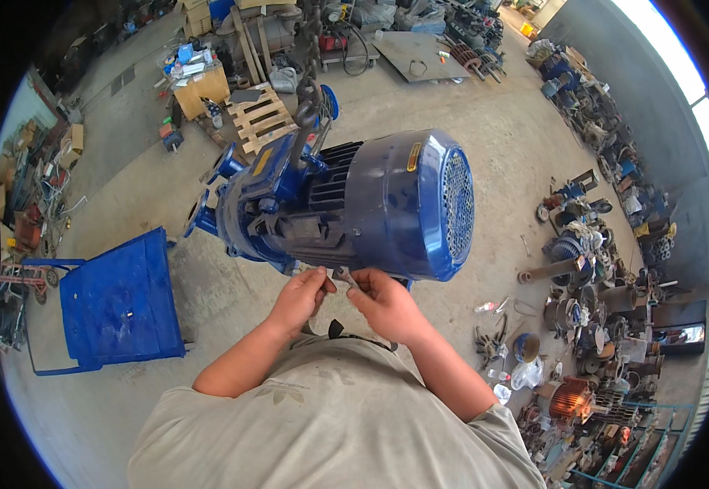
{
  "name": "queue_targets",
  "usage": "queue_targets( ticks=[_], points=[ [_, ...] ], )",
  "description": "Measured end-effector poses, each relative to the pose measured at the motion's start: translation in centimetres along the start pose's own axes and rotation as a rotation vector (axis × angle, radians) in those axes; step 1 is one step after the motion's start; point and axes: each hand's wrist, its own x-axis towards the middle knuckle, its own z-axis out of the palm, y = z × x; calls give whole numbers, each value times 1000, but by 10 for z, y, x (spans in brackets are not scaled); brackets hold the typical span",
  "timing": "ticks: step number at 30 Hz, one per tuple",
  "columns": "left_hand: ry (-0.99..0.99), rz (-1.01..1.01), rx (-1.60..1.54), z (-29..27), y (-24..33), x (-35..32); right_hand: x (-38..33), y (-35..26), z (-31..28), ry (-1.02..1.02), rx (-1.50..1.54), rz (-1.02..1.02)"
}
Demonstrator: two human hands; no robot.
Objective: The person uses a wrench to loosen and remove bolts from a blue industrial motor suspended by a chain hoist. They remove the rear fan cover and fan, then place the cover on the floor.
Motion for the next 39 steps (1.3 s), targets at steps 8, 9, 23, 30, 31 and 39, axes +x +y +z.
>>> queue_targets(
  ticks=[8, 9, 23, 30, 31, 39],
  points=[
    [24, 441, 264, -12, 37, 21, 19, 0, 22, 329, 262, -23],
    [21, 459, 283, -11, 43, 25, 22, 1, 27, 357, 239, 4],
    [-151, 422, 168, -3, 69, 57, 50, 25, 71, 646, 275, -181],
    [-148, 425, 235, -1, 76, 63, 58, 18, 71, 664, 160, -119],
    [-138, 408, 264, -1, 77, 65, 60, 18, 71, 653, 194, -84],
    [-160, 402, 302, 1, 74, 71, 63, 39, 69, 600, 212, -101]
  ],
)
